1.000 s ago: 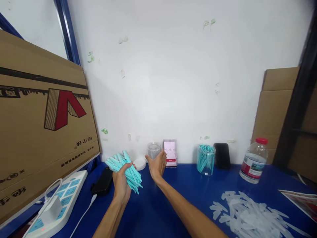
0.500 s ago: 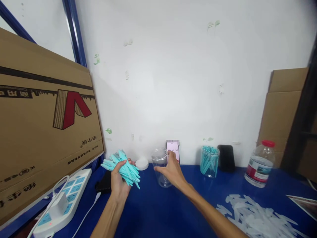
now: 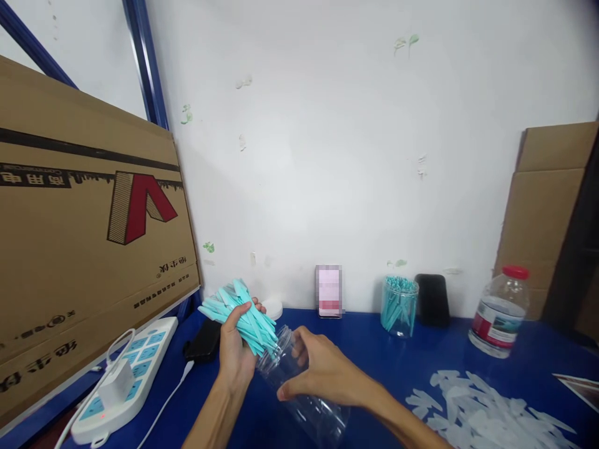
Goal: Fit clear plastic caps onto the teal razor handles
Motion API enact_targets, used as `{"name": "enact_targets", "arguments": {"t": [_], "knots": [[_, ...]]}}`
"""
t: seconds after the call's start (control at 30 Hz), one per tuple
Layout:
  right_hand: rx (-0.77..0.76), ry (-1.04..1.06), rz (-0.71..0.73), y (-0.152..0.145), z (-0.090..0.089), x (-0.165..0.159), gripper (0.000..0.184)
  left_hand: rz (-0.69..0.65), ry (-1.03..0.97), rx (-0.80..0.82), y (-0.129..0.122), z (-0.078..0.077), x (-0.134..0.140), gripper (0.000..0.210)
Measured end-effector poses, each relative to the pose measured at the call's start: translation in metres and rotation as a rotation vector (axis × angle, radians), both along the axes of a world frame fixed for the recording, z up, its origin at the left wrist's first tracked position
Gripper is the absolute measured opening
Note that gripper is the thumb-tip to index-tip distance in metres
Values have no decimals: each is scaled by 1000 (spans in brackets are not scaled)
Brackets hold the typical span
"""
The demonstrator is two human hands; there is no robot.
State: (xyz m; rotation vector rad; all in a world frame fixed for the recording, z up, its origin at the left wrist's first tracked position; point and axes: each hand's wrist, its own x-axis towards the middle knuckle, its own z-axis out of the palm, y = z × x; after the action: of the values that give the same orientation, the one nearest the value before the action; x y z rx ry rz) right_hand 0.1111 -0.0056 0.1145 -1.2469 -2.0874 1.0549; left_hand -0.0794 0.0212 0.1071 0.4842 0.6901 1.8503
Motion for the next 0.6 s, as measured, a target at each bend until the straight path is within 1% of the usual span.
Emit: {"name": "enact_targets", "arguments": {"t": [0.23, 0.33, 0.4, 0.6], "knots": [[-36, 80, 59, 8, -4, 3, 57, 57, 123, 14, -3, -4, 4, 34], [-79, 98, 102, 10, -1, 4, 54, 79, 159, 15, -4, -3, 5, 34], [-106, 102, 122, 10, 1, 5, 55, 93, 183, 25, -5, -3, 6, 34], [-153, 134, 153, 12, 5, 5, 52, 154, 263, 35, -8, -5, 11, 33]]}}
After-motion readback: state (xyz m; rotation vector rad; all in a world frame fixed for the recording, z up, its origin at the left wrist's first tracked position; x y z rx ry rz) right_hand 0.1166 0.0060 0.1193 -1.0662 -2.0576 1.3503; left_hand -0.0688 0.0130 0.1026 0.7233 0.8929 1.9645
